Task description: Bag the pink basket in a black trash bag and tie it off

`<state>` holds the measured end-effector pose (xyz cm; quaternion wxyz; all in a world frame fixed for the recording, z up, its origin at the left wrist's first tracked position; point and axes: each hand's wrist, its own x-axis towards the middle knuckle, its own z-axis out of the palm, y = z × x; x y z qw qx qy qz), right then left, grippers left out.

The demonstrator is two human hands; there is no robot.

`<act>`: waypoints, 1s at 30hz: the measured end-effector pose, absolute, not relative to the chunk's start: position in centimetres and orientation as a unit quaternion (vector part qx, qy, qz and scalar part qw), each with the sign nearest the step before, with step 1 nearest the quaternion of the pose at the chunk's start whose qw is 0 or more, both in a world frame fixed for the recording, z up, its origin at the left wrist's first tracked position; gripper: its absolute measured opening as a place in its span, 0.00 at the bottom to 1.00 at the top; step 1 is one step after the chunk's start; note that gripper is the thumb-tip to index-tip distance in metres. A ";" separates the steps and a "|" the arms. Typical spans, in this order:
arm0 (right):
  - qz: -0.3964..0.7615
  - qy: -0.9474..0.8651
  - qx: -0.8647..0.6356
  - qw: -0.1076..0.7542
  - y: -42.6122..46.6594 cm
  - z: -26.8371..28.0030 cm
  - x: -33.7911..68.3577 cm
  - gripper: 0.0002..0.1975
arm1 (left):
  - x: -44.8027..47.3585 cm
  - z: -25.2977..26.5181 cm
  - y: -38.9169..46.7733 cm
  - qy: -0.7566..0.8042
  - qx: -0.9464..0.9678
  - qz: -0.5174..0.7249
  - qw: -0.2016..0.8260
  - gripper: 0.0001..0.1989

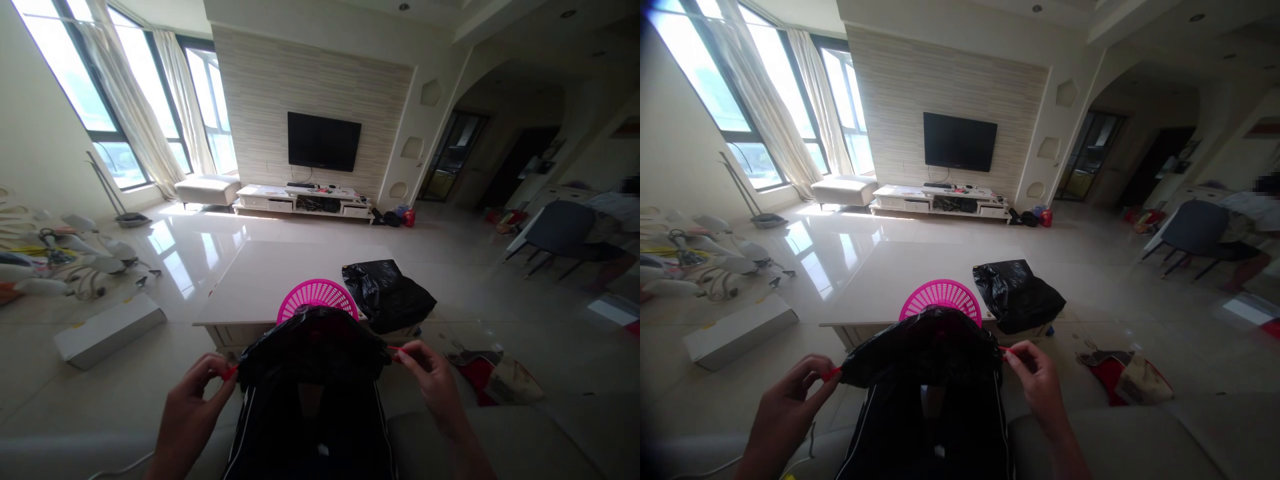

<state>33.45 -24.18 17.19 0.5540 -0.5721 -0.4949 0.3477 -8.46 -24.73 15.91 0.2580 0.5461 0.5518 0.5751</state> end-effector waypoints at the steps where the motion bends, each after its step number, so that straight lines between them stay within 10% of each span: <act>1: 0.367 -0.486 -0.544 0.577 -24.7 17.9 33.3 0.16 | -8.5 15.7 -24.8 0.546 0.557 0.563 0.273 0.14; 5: 0.438 -0.470 -0.428 0.636 -26.7 20.4 33.2 0.15 | -8.1 14.9 -25.4 0.551 0.566 0.520 0.324 0.18; 12: 0.342 -0.609 -0.640 0.320 -27.9 20.7 36.2 0.19 | -7.8 14.7 -26.4 0.617 0.606 0.350 0.361 0.25; 17: 0.219 -0.608 -0.708 0.284 -28.3 19.7 38.6 0.21 | -8.3 15.5 -27.0 0.592 0.652 0.238 0.410 0.27; 30: 0.352 -0.719 -0.577 0.160 -28.1 18.8 35.7 0.23 | -6.6 22.9 -31.3 0.368 0.568 0.511 0.529 0.13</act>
